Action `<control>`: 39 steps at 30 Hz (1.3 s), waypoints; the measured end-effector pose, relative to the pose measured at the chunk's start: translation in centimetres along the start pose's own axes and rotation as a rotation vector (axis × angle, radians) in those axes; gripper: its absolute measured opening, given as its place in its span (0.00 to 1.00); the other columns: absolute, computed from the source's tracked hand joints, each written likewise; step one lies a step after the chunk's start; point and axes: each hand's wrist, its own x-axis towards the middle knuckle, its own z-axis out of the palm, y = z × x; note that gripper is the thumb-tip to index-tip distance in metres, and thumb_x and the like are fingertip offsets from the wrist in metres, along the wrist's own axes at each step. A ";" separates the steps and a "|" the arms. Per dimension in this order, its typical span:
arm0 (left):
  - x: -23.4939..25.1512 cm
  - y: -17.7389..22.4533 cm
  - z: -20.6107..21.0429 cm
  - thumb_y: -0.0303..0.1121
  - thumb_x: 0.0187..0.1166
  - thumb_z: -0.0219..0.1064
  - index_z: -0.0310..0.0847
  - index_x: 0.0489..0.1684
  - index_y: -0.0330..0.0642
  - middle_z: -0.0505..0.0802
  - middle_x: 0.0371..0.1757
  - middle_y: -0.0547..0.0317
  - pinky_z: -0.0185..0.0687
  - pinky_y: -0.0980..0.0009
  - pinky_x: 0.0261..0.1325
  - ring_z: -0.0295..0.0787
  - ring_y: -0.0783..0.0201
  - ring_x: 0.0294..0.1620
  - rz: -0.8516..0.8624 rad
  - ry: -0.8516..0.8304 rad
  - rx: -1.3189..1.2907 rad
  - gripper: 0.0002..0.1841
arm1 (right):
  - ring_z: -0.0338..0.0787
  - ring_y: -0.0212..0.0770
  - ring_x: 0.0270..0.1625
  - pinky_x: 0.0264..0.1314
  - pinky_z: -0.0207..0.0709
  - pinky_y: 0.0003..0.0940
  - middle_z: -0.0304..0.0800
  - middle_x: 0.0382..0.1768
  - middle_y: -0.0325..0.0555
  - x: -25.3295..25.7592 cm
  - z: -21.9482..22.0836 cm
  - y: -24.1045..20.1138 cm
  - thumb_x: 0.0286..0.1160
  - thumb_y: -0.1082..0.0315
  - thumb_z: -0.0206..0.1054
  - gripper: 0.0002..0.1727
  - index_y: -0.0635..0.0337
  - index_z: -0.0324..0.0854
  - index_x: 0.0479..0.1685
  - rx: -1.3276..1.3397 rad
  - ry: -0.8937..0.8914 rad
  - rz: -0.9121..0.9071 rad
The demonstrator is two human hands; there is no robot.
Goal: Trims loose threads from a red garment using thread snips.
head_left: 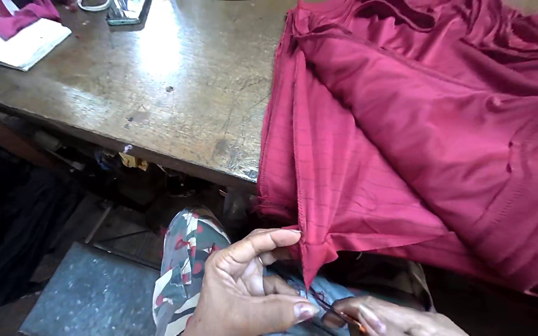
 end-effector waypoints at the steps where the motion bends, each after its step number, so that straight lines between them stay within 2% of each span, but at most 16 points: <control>1: 0.0 0.0 0.2 0.16 0.59 0.79 0.87 0.58 0.33 0.91 0.61 0.48 0.94 0.67 0.47 0.94 0.62 0.51 0.004 0.007 0.012 0.24 | 0.72 0.22 0.25 0.27 0.66 0.20 0.83 0.27 0.35 0.1 0.3 -0.1 0.92 0.67 0.52 0.20 0.72 0.88 0.47 0.005 0.000 0.002; 3: 0.3 -0.1 0.4 0.15 0.54 0.81 0.84 0.66 0.32 0.90 0.63 0.48 0.95 0.66 0.43 0.94 0.65 0.45 0.012 0.045 0.053 0.32 | 0.72 0.21 0.25 0.28 0.66 0.19 0.83 0.27 0.33 0.4 0.7 -0.4 0.92 0.68 0.52 0.19 0.70 0.88 0.46 0.020 0.009 -0.004; 6: 0.3 0.1 0.5 0.16 0.50 0.82 0.84 0.66 0.33 0.90 0.61 0.49 0.95 0.66 0.42 0.94 0.64 0.43 0.005 0.075 0.090 0.34 | 0.75 0.19 0.26 0.28 0.68 0.17 0.88 0.30 0.34 0.7 1.1 -0.7 0.91 0.69 0.53 0.18 0.69 0.89 0.44 0.041 0.025 -0.020; 13: -0.2 0.1 0.2 0.17 0.54 0.82 0.84 0.68 0.33 0.90 0.64 0.45 0.96 0.64 0.48 0.95 0.59 0.53 0.049 0.052 0.108 0.33 | 0.76 0.18 0.25 0.27 0.68 0.16 0.89 0.29 0.33 1.3 1.8 -1.1 0.89 0.71 0.56 0.17 0.67 0.89 0.37 -0.011 0.078 -0.046; 15: -0.5 0.6 0.5 0.16 0.57 0.81 0.87 0.57 0.33 0.92 0.62 0.48 0.94 0.68 0.48 0.95 0.63 0.53 0.036 0.023 0.073 0.24 | 0.72 0.17 0.24 0.25 0.64 0.15 0.87 0.27 0.31 1.4 1.9 -1.1 0.89 0.71 0.56 0.17 0.66 0.89 0.35 -0.044 0.094 -0.054; 17: -0.7 0.7 0.5 0.15 0.58 0.80 0.87 0.55 0.31 0.92 0.62 0.49 0.94 0.70 0.47 0.94 0.65 0.52 0.033 0.013 0.065 0.22 | 0.71 0.16 0.23 0.25 0.63 0.15 0.87 0.26 0.31 1.4 1.9 -1.0 0.89 0.70 0.56 0.17 0.66 0.89 0.35 -0.072 0.102 -0.088; 19: -0.6 0.2 0.1 0.15 0.53 0.80 0.85 0.64 0.31 0.91 0.63 0.47 0.95 0.68 0.42 0.95 0.64 0.47 0.056 0.063 0.101 0.31 | 0.70 0.17 0.24 0.25 0.63 0.16 0.85 0.27 0.33 1.3 1.6 -0.9 0.92 0.68 0.52 0.20 0.67 0.88 0.39 -0.095 0.085 -0.162; 21: -0.6 -0.2 -0.7 0.17 0.56 0.80 0.84 0.69 0.35 0.90 0.66 0.47 0.95 0.69 0.42 0.95 0.64 0.44 0.073 0.077 0.130 0.32 | 0.73 0.20 0.27 0.30 0.67 0.18 0.84 0.29 0.36 1.3 1.3 -0.8 0.95 0.63 0.49 0.22 0.69 0.86 0.47 -0.154 0.091 -0.272; 22: -0.7 -0.4 -1.3 0.16 0.61 0.78 0.84 0.71 0.37 0.88 0.68 0.46 0.95 0.68 0.41 0.94 0.63 0.42 0.064 0.063 0.117 0.31 | 0.76 0.21 0.30 0.33 0.71 0.19 0.85 0.32 0.38 1.4 1.2 -0.9 0.94 0.59 0.52 0.21 0.69 0.85 0.50 -0.211 0.113 -0.328; 24: -0.8 -0.6 -1.8 0.20 0.70 0.75 0.84 0.72 0.36 0.87 0.69 0.43 0.94 0.69 0.38 0.93 0.62 0.40 0.070 0.059 0.118 0.26 | 0.82 0.25 0.37 0.40 0.77 0.21 0.89 0.41 0.46 1.8 1.2 -1.3 0.85 0.53 0.66 0.24 0.70 0.83 0.58 -0.371 0.169 -0.412; 26: -0.9 -0.9 -1.4 0.21 0.77 0.70 0.84 0.70 0.34 0.88 0.67 0.41 0.93 0.69 0.35 0.93 0.61 0.39 0.082 0.104 0.126 0.21 | 0.88 0.31 0.42 0.44 0.84 0.26 0.94 0.49 0.51 2.7 1.7 -1.6 0.75 0.58 0.76 0.25 0.68 0.84 0.63 -0.573 0.249 -0.472; 29: -0.9 -1.1 -0.3 0.22 0.81 0.66 0.87 0.65 0.33 0.92 0.59 0.43 0.93 0.69 0.33 0.94 0.63 0.34 0.091 0.216 0.108 0.16 | 0.90 0.35 0.38 0.40 0.83 0.30 0.95 0.40 0.46 4.7 2.4 -2.5 0.73 0.66 0.71 0.15 0.64 0.89 0.54 -0.804 0.324 -0.573; 32: -0.6 -0.8 0.9 0.21 0.76 0.70 0.92 0.56 0.33 0.96 0.45 0.45 0.93 0.70 0.30 0.94 0.66 0.29 0.075 0.330 0.065 0.13 | 0.85 0.32 0.31 0.33 0.75 0.26 0.90 0.29 0.43 6.3 2.2 -2.9 0.75 0.71 0.64 0.08 0.62 0.89 0.39 -0.810 0.289 -0.675; 36: -0.4 -1.3 0.3 0.19 0.69 0.76 0.93 0.48 0.31 0.96 0.42 0.44 0.92 0.72 0.31 0.94 0.66 0.29 0.077 0.370 0.034 0.10 | 0.86 0.27 0.37 0.37 0.78 0.22 0.90 0.34 0.38 7.5 1.9 -2.6 0.81 0.65 0.61 0.09 0.57 0.86 0.42 -0.812 0.242 -0.670; 37: -0.3 -1.6 0.0 0.19 0.69 0.76 0.92 0.47 0.29 0.95 0.42 0.42 0.92 0.71 0.31 0.93 0.65 0.29 0.077 0.370 0.016 0.10 | 0.86 0.28 0.36 0.36 0.78 0.23 0.90 0.34 0.40 7.6 2.1 -3.0 0.81 0.65 0.61 0.09 0.59 0.86 0.43 -0.809 0.239 -0.651; 39: 0.1 -1.4 0.4 0.18 0.66 0.78 0.90 0.38 0.30 0.95 0.35 0.43 0.89 0.74 0.27 0.92 0.67 0.25 0.054 0.396 -0.007 0.06 | 0.85 0.33 0.33 0.34 0.76 0.27 0.89 0.31 0.43 7.7 2.8 -3.8 0.80 0.67 0.61 0.10 0.63 0.85 0.42 -0.829 0.265 -0.612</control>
